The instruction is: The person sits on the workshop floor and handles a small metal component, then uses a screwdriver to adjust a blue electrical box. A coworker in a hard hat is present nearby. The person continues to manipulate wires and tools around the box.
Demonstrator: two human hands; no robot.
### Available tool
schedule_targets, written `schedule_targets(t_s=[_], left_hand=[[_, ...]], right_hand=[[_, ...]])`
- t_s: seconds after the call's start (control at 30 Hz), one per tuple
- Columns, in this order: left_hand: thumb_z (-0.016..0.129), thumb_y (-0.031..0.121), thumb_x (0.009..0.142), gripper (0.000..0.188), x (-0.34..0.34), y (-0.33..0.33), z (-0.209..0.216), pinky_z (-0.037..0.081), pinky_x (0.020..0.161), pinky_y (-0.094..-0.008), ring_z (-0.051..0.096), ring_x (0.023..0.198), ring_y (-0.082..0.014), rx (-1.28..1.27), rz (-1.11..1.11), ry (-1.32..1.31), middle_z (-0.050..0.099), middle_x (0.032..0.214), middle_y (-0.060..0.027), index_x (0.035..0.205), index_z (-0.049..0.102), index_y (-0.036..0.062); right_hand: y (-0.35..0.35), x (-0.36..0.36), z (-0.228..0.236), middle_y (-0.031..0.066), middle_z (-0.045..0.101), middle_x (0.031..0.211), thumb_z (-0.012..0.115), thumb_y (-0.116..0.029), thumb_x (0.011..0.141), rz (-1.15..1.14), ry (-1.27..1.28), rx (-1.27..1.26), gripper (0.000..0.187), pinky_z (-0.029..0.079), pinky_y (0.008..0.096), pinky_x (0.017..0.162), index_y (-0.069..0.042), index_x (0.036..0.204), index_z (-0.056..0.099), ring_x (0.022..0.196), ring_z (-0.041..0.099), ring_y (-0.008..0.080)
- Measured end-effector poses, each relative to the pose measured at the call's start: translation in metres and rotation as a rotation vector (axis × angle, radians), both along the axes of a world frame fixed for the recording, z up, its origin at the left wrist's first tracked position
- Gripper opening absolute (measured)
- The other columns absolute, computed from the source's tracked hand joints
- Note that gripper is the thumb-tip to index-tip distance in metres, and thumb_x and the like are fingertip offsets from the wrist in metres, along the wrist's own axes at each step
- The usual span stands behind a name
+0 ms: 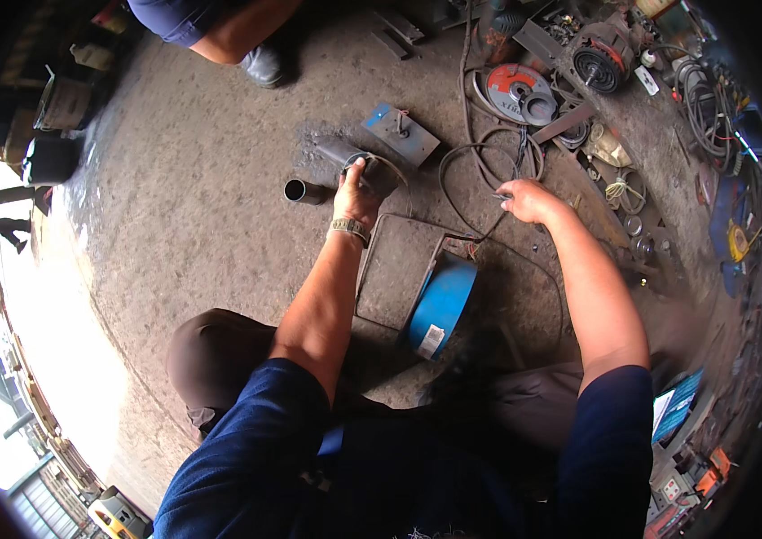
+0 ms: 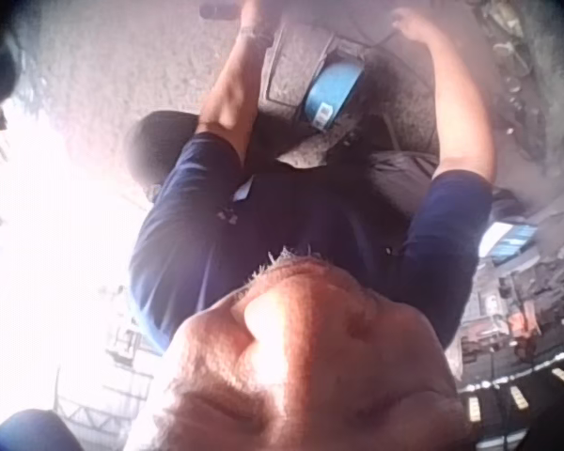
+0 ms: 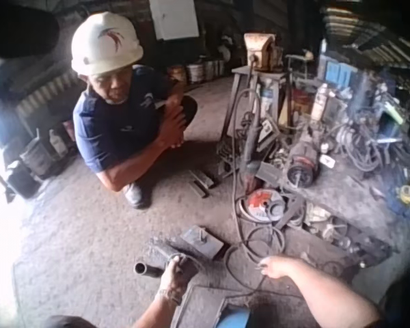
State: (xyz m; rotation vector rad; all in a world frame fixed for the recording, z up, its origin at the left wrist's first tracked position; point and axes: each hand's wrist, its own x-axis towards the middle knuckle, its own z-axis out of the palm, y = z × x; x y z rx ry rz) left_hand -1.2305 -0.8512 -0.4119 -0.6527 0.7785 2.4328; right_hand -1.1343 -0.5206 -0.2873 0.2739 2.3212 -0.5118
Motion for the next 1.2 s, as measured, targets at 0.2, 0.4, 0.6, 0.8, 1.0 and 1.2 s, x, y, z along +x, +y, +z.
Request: schedule_targets(t_s=[0.2, 0.4, 0.6, 0.8, 1.0, 1.2], left_hand=[[0.080, 0.034, 0.078, 0.042, 0.031, 0.018, -0.004, 0.047, 0.102, -0.0494, 0.065, 0.106, -0.0301, 0.108, 0.058, 0.011, 0.069, 0.106, -0.0094, 0.110, 0.063, 0.0128], [0.071, 0.032, 0.075, 0.062, 0.036, 0.012, 0.025, 0.043, 0.108, -0.0557, 0.059, 0.116, -0.0370, 0.306, 0.194, -0.153, 0.063, 0.125, -0.0160, 0.129, 0.054, 0.0064], [0.072, 0.041, 0.074, 0.078, 0.048, 0.007, 0.012, 0.039, 0.110, -0.0581, 0.051, 0.125, -0.0417, 0.282, 0.251, -0.184, 0.055, 0.137, -0.0205, 0.140, 0.048, 0.0067], [0.066, 0.044, 0.078, 0.076, 0.062, 0.013, 0.002, 0.040, 0.108, -0.0608, 0.049, 0.128, -0.0424, 0.334, 0.324, -0.176, 0.051, 0.142, -0.0203, 0.141, 0.047, 0.0075], [0.062, 0.045, 0.081, 0.074, 0.068, 0.013, -0.004, 0.041, 0.106, -0.0609, 0.049, 0.128, -0.0429, 0.341, 0.283, -0.165, 0.050, 0.142, -0.0210, 0.142, 0.045, 0.0071], [0.062, 0.044, 0.081, 0.072, 0.068, 0.011, -0.004, 0.041, 0.105, -0.0613, 0.050, 0.126, -0.0427, 0.403, 0.262, -0.174, 0.051, 0.141, -0.0210, 0.141, 0.045, 0.0063]], right_hand=[[-0.044, -0.025, -0.003, 0.0207, 0.068, 0.119, 0.069, -0.027, 0.092, -0.020, 0.200, -0.125, 0.039, 0.051, 0.0416, 0.098, -0.013, 0.129, 0.066, 0.115, 0.064, 0.0363], [-0.098, -0.045, -0.036, 0.0223, 0.066, 0.126, 0.068, -0.034, 0.094, -0.112, 0.261, -0.379, 0.047, 0.050, 0.0418, 0.100, -0.009, 0.134, 0.062, 0.119, 0.063, 0.0359], [-0.139, -0.051, -0.027, 0.0215, 0.063, 0.131, 0.065, -0.031, 0.096, 0.019, 0.237, -0.403, 0.049, 0.048, 0.0429, 0.104, -0.014, 0.141, 0.056, 0.123, 0.060, 0.0363], [-0.139, -0.046, -0.038, 0.0204, 0.063, 0.131, 0.063, -0.023, 0.096, 0.166, 0.381, -0.342, 0.052, 0.050, 0.0448, 0.102, -0.017, 0.145, 0.051, 0.121, 0.061, 0.0387], [-0.155, -0.057, -0.012, 0.0233, 0.069, 0.112, 0.064, -0.020, 0.092, 0.161, 0.318, -0.220, 0.049, 0.055, 0.0491, 0.090, -0.018, 0.140, 0.056, 0.104, 0.068, 0.0394], [-0.158, -0.054, -0.017, 0.0204, 0.070, 0.115, 0.065, -0.019, 0.092, 0.230, 0.206, -0.175, 0.040, 0.053, 0.0471, 0.095, -0.016, 0.132, 0.063, 0.109, 0.067, 0.0374]])
